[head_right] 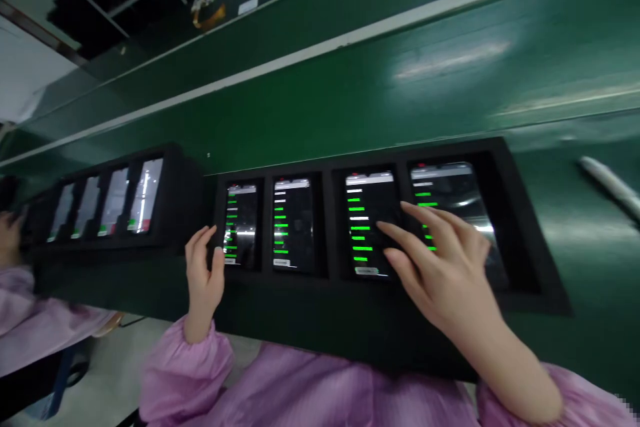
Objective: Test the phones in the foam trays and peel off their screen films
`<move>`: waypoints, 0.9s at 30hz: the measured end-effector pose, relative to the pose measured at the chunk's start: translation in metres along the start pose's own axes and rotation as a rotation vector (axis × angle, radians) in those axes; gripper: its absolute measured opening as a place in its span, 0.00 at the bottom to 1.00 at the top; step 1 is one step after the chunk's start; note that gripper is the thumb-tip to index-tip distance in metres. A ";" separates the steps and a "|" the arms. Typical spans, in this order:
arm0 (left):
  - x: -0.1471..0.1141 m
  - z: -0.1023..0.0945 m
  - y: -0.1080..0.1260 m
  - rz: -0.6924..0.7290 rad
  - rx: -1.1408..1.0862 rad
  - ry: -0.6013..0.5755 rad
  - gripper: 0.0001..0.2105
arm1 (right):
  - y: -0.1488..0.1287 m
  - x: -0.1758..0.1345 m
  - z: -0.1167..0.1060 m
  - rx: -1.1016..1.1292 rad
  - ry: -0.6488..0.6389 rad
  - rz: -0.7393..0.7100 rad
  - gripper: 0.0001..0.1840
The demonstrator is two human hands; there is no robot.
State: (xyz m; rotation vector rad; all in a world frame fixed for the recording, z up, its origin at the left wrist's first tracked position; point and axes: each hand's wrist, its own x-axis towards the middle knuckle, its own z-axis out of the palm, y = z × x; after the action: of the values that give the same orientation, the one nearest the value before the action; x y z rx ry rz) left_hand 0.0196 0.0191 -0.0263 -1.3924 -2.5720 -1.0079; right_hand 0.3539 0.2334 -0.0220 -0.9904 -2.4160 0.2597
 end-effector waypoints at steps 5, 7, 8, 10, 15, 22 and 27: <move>0.005 -0.003 0.001 0.009 -0.021 0.023 0.21 | -0.004 0.004 0.008 -0.124 -0.036 -0.025 0.24; 0.006 -0.004 0.001 0.024 -0.007 0.034 0.21 | -0.006 0.004 0.009 -0.163 -0.036 0.000 0.25; 0.008 -0.004 0.001 0.029 0.006 0.036 0.21 | -0.007 0.004 0.008 -0.163 -0.014 0.010 0.24; 0.012 -0.003 0.002 0.034 0.039 0.031 0.21 | -0.007 0.003 0.006 -0.118 0.057 0.025 0.22; 0.030 0.004 0.007 0.042 0.117 -0.041 0.22 | -0.006 0.000 0.003 -0.024 0.026 0.123 0.19; 0.037 0.010 0.011 0.122 0.195 -0.034 0.23 | 0.008 0.002 -0.004 -0.043 0.070 0.093 0.19; 0.031 0.014 0.010 0.085 0.125 0.055 0.24 | 0.004 0.039 -0.002 -0.189 -0.112 0.033 0.23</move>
State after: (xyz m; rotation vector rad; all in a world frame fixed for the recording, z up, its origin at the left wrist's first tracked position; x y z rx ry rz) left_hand 0.0120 0.0535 -0.0221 -1.4088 -2.4668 -0.8448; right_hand 0.3341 0.2636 -0.0063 -1.1256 -2.5650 0.1020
